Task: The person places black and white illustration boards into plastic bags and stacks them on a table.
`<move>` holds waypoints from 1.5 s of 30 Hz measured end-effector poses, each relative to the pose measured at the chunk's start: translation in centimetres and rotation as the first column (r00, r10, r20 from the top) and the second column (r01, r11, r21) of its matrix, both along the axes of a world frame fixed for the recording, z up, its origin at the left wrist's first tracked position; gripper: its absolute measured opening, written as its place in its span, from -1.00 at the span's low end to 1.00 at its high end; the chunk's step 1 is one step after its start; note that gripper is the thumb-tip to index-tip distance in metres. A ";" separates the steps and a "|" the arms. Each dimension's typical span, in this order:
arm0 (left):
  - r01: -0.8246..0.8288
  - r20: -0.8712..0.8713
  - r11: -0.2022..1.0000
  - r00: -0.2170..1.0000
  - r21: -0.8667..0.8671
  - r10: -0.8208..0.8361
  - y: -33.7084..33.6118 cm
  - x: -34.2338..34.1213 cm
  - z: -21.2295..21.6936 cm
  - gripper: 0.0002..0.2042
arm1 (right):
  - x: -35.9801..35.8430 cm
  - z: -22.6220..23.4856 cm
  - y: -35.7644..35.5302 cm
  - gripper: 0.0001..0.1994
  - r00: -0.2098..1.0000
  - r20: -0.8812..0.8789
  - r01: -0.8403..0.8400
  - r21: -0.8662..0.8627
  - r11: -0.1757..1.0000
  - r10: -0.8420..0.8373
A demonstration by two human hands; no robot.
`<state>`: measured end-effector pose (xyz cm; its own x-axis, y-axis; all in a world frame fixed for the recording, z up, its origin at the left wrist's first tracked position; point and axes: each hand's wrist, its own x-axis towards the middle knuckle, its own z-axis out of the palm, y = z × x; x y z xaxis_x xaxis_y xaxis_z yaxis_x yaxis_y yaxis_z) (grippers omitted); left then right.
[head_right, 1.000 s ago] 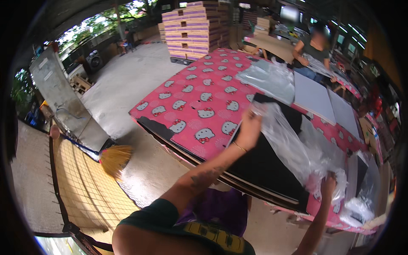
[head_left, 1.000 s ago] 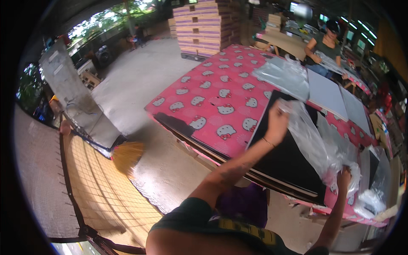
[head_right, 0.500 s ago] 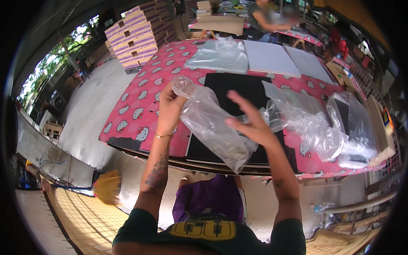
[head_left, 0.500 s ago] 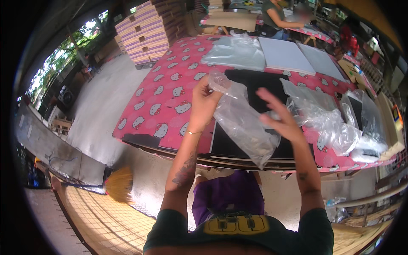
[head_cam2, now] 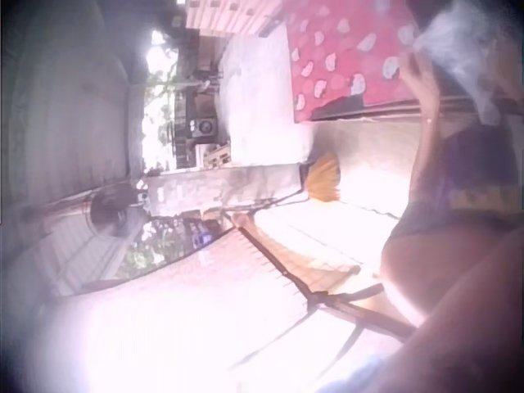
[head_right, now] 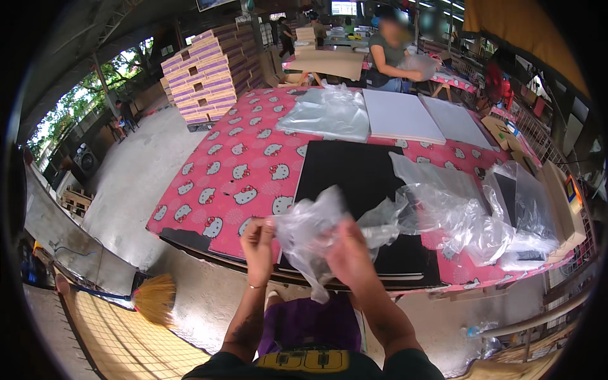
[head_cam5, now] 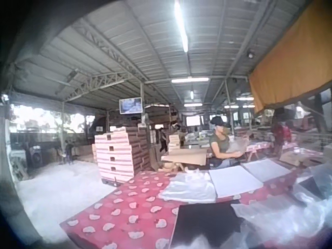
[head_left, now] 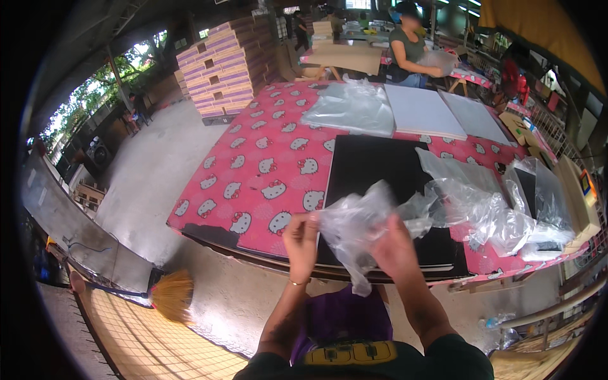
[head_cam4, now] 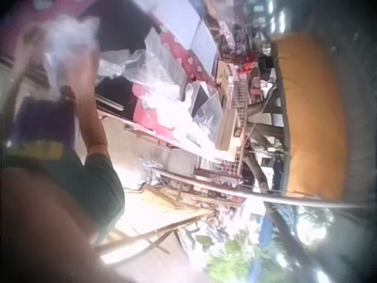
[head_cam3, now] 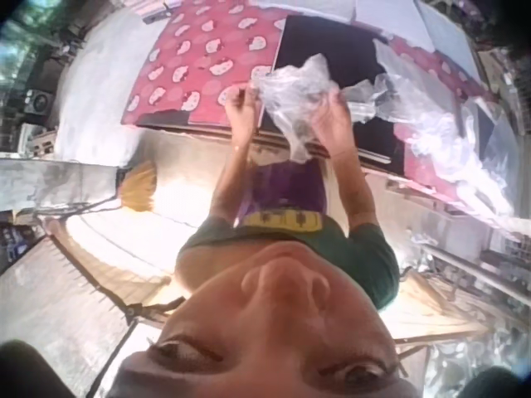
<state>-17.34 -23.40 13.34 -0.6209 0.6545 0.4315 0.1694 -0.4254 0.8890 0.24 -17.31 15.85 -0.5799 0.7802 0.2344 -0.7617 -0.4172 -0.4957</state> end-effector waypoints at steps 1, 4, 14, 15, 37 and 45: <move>-0.113 -0.039 0.994 0.993 0.007 0.113 -0.3 -1.7 0.0 -0.88 | 1.6 0.0 0.7 -0.69 0.992 -0.105 -0.059 0.036 0.998 0.062; 0.022 0.169 1.000 0.985 0.016 -0.024 -0.7 -2.2 0.6 -0.88 | 2.1 -1.1 -0.6 -0.63 0.976 0.213 -0.092 0.223 0.970 0.044; 0.051 0.054 0.993 0.997 -0.103 -0.046 -6.7 -10.6 1.3 -0.64 | 8.6 2.3 4.4 -0.68 0.915 0.346 -0.090 0.674 0.733 -0.206; 0.003 -0.062 0.999 0.998 -0.041 -0.005 -6.6 -9.6 3.7 -0.54 | 8.7 3.5 4.6 -0.72 0.807 0.417 -0.167 0.840 0.516 -0.419; -0.543 -0.891 0.839 0.399 -0.038 0.218 -6.1 -4.8 9.8 -0.81 | 10.8 5.6 3.3 -0.65 0.179 0.337 0.507 0.774 0.381 -0.924; 0.074 -0.611 0.876 0.689 -0.476 -0.390 -9.9 -11.3 7.8 -0.61 | 14.9 6.4 5.1 -0.55 -0.123 0.607 -0.797 0.411 0.443 -0.785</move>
<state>-28.68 -33.31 21.19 -0.0682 0.9377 0.3406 0.7266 -0.1873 0.6611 15.11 -12.23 22.26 -0.6891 0.6990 -0.1910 0.7194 0.6282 -0.2965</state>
